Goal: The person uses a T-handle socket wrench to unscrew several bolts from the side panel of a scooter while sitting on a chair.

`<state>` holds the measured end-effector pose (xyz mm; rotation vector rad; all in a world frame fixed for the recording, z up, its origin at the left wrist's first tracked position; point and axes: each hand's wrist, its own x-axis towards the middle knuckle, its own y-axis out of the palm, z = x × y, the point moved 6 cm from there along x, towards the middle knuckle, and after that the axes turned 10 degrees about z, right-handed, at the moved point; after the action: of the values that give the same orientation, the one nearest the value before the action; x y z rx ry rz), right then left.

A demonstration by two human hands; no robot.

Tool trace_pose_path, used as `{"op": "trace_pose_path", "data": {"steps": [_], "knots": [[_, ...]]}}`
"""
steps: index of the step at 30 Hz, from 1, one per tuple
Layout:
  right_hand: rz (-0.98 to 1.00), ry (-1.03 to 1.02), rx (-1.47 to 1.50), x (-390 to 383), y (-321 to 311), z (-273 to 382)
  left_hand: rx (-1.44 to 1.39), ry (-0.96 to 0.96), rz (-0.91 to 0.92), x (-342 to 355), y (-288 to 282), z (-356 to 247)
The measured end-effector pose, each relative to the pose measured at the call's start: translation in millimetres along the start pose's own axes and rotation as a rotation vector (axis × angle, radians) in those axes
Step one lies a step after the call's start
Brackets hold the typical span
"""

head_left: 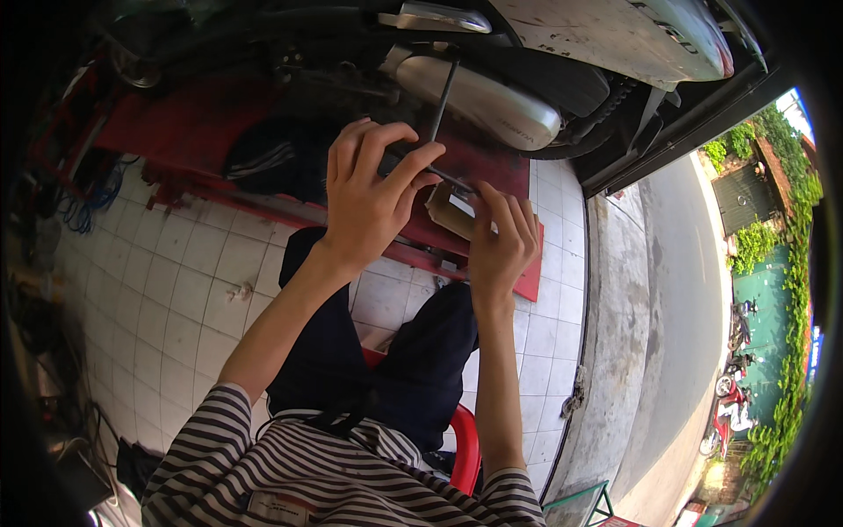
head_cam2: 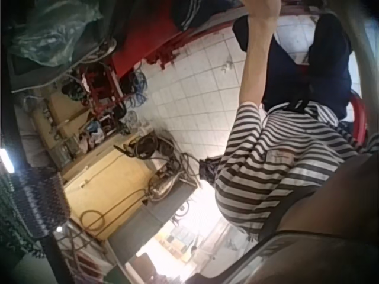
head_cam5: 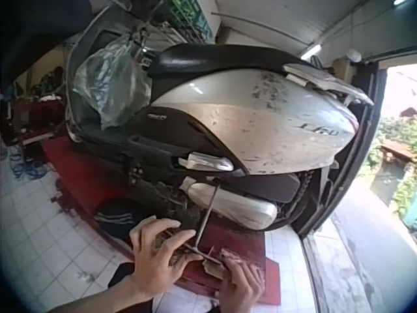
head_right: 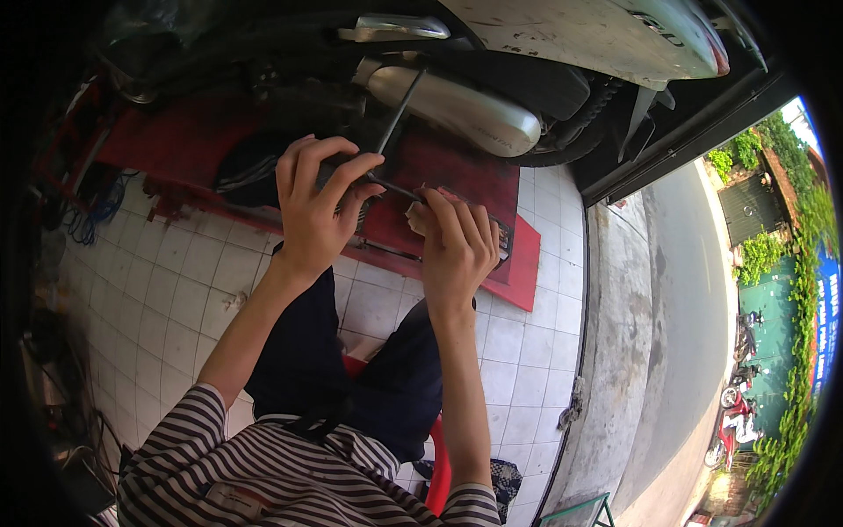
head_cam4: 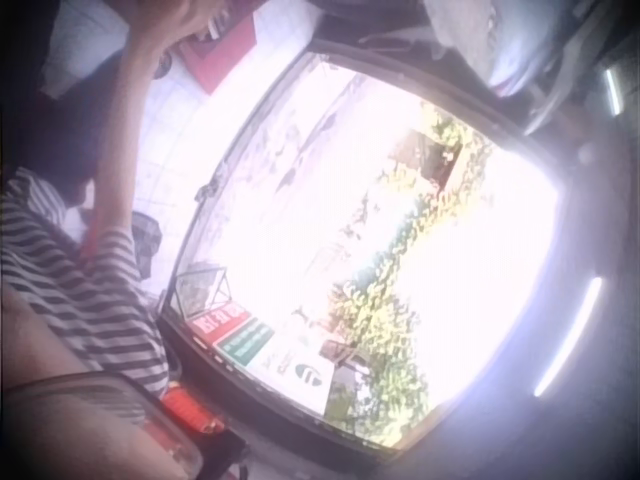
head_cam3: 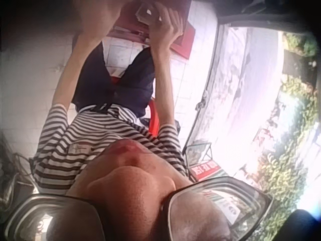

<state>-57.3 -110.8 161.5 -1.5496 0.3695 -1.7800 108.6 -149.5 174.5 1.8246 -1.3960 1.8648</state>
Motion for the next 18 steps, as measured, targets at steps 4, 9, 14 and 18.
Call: {"op": "trace_pose_path", "data": {"steps": [4, 9, 14, 18], "knots": [[-0.045, -0.01, 0.086, -15.4, 17.2, -1.8, -0.316, -0.13, -0.401, 3.0, -18.7, 13.0], [0.004, 0.029, 0.245, -35.2, 54.1, 10.6, -0.703, -0.34, 0.057, -10.0, 29.9, 24.3], [0.356, -0.068, 0.395, -37.5, 80.0, 30.3, -0.477, -0.261, 0.125, -13.8, 24.0, 12.1], [0.176, 0.325, 0.589, -48.4, 50.1, 29.4, -0.307, -0.124, 0.213, -8.3, 19.0, 2.3]]}}
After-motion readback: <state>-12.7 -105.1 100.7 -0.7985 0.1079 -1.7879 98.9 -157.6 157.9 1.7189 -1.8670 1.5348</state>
